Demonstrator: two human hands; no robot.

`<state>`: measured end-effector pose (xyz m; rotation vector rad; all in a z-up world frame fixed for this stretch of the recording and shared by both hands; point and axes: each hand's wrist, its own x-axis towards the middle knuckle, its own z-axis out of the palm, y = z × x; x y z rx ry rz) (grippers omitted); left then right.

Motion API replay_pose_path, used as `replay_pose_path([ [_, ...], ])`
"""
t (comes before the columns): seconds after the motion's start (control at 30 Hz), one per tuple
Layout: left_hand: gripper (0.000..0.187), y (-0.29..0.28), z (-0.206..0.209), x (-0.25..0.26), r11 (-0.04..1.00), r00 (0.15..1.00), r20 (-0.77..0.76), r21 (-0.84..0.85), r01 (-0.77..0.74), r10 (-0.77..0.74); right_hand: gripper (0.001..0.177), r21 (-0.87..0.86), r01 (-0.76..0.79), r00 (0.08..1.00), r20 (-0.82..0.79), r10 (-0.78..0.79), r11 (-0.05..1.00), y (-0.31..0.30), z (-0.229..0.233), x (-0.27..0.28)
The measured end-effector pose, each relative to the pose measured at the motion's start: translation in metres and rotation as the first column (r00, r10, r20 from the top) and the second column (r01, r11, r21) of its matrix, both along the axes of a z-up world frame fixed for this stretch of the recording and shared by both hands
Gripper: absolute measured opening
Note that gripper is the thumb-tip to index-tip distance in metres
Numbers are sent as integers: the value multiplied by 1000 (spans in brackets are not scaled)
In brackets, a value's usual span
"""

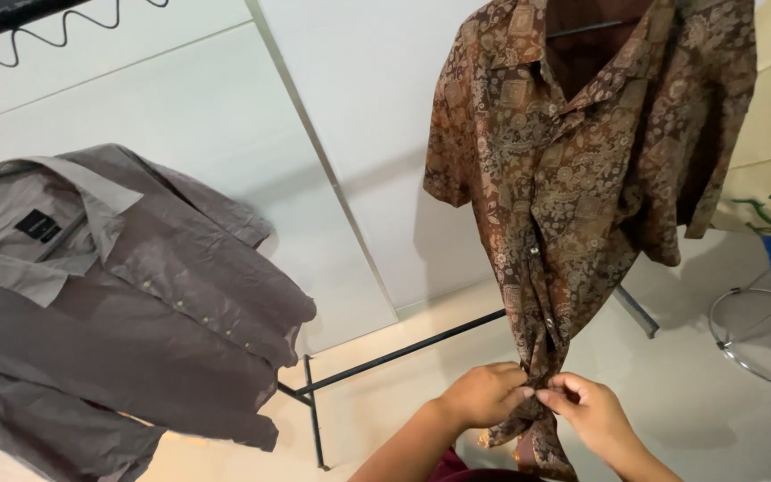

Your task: The person buttons a gray short-sleeved shirt hanging on a rack, then buttons a brown patterned short-sleeved shirt. Both shirts are handled one at a time and left hanging on the rack after buttoning.

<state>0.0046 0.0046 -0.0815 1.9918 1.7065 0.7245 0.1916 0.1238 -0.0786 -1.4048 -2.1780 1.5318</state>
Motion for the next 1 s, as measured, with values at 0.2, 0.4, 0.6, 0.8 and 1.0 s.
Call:
replay_pose_path([
  [0.2, 28, 9, -12, 5, 996, 999, 35, 86, 15, -18, 17, 514, -120, 993, 63, 102, 850, 1, -36, 11],
  [0.4, 29, 20, -19, 13, 988, 993, 94, 143, 55, -68, 21, 665, -266, 958, 262, 116, 697, 8, -40, 20],
  [0.6, 38, 26, -10, 25, 997, 984, 180, 72, -5, -8, 24, 720, -243, 965, 245, 90, 650, 19, -58, 32],
  [0.8, 45, 29, -6, 19, 999, 979, 200, 36, -34, 26, 6, 747, -148, 988, 134, 71, 648, 11, -57, 30],
  [1.0, 34, 25, -8, 12, 998, 976, 214, 35, -56, 47, 17, 484, -121, 986, 160, 49, 867, 12, -23, 19],
])
